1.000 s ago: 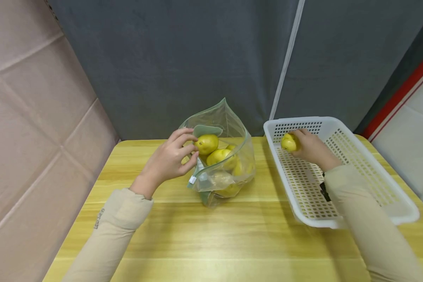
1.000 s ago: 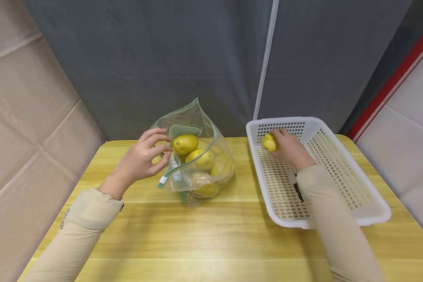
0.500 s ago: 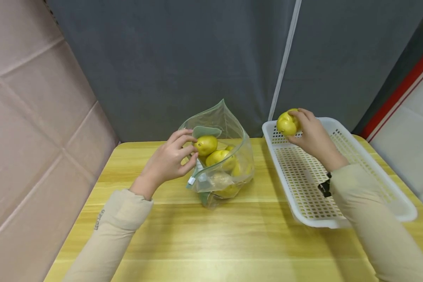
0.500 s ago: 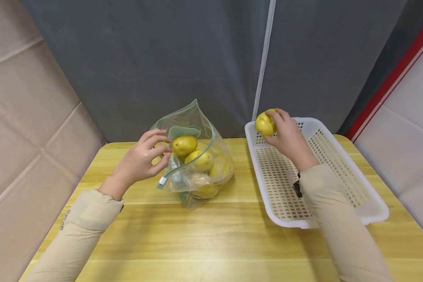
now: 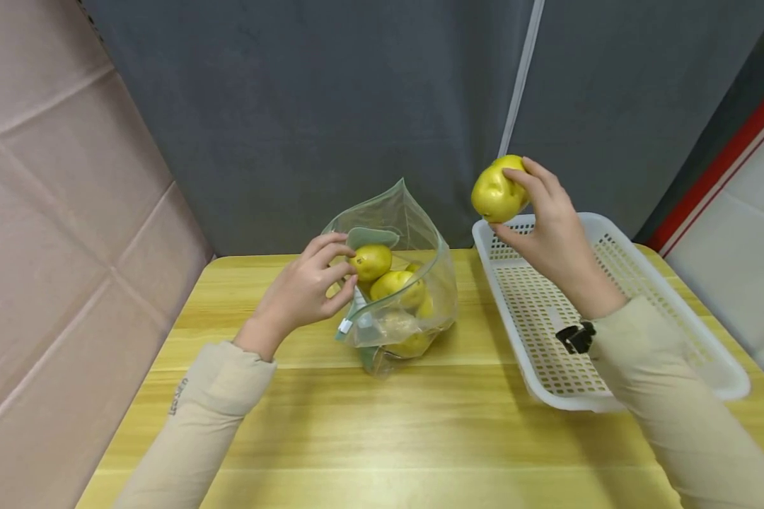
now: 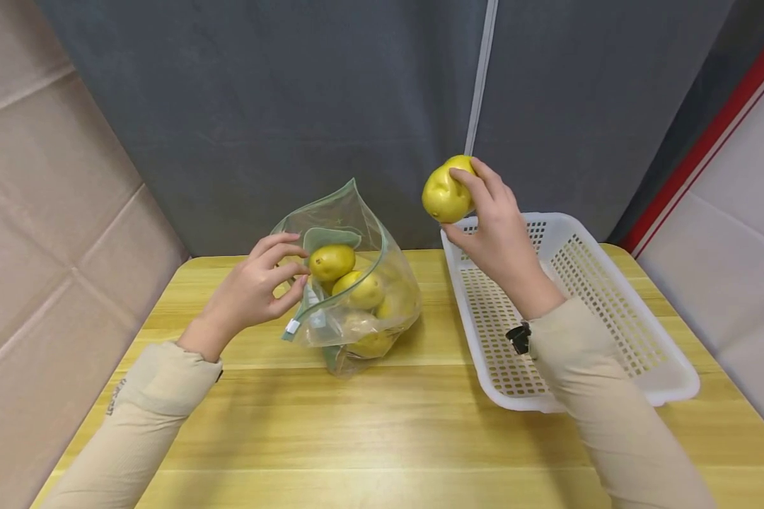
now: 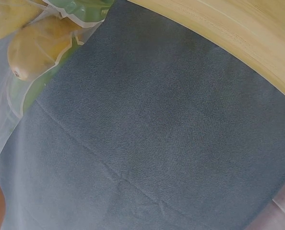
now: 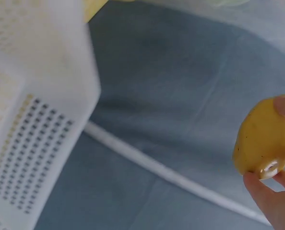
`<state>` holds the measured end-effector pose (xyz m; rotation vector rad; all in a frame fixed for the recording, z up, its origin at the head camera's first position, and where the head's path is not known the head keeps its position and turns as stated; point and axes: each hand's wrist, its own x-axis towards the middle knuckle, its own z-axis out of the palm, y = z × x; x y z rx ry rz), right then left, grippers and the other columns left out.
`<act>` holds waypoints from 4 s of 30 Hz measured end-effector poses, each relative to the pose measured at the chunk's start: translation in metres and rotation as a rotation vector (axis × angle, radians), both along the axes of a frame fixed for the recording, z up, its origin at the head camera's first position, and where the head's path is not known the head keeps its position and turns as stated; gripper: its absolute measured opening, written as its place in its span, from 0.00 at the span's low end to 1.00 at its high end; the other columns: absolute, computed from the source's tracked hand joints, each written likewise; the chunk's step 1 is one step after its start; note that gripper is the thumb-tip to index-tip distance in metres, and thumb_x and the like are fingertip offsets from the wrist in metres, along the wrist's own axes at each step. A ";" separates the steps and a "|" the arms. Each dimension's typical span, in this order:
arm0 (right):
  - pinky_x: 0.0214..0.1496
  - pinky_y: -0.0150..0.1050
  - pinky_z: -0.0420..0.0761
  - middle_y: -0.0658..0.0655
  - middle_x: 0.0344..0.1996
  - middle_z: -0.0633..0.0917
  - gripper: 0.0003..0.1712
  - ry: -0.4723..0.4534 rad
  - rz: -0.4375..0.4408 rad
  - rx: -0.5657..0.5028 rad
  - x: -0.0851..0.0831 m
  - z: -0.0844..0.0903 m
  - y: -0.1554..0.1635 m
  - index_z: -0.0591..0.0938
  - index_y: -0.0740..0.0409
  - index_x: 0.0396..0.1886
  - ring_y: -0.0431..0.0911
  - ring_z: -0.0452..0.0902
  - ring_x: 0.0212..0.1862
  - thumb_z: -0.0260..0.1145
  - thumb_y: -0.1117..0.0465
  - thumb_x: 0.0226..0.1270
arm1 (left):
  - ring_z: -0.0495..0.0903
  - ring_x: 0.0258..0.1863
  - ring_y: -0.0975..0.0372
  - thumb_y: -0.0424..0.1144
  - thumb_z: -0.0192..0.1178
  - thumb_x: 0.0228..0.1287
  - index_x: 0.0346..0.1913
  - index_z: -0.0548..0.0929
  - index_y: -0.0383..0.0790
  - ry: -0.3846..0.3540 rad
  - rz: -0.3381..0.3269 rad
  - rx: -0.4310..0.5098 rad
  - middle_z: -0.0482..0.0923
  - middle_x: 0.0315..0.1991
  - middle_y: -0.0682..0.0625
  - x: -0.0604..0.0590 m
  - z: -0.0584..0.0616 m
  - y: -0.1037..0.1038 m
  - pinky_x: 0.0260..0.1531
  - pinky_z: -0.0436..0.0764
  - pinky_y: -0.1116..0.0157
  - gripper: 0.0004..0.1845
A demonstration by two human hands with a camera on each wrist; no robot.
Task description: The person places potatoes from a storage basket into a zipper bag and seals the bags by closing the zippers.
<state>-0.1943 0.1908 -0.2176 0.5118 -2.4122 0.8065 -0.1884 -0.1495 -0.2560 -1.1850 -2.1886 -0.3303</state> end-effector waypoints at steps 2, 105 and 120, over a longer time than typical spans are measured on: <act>0.66 0.63 0.69 0.66 0.69 0.65 0.39 0.029 0.022 -0.015 0.004 0.004 -0.007 0.70 0.61 0.63 0.65 0.62 0.68 0.74 0.71 0.49 | 0.75 0.56 0.48 0.33 0.60 0.56 0.29 0.84 0.39 0.001 -0.001 0.001 0.81 0.41 0.42 0.000 0.000 0.000 0.55 0.82 0.57 0.03; 0.40 0.44 0.84 0.55 0.36 0.87 0.07 0.216 0.203 0.252 -0.003 -0.008 -0.042 0.88 0.58 0.35 0.51 0.81 0.41 0.70 0.68 0.55 | 0.74 0.59 0.49 0.42 0.67 0.54 0.32 0.83 0.44 -0.002 -0.060 -0.081 0.80 0.46 0.47 0.029 0.014 0.030 0.67 0.64 0.38 0.06; 0.34 0.44 0.82 0.55 0.32 0.87 0.05 0.288 0.122 0.208 -0.003 -0.005 -0.036 0.88 0.57 0.34 0.52 0.80 0.39 0.71 0.65 0.57 | 0.73 0.61 0.40 0.28 0.58 0.64 0.43 0.83 0.35 -0.125 0.138 0.179 0.58 0.68 0.28 0.027 0.016 0.029 0.58 0.80 0.53 0.07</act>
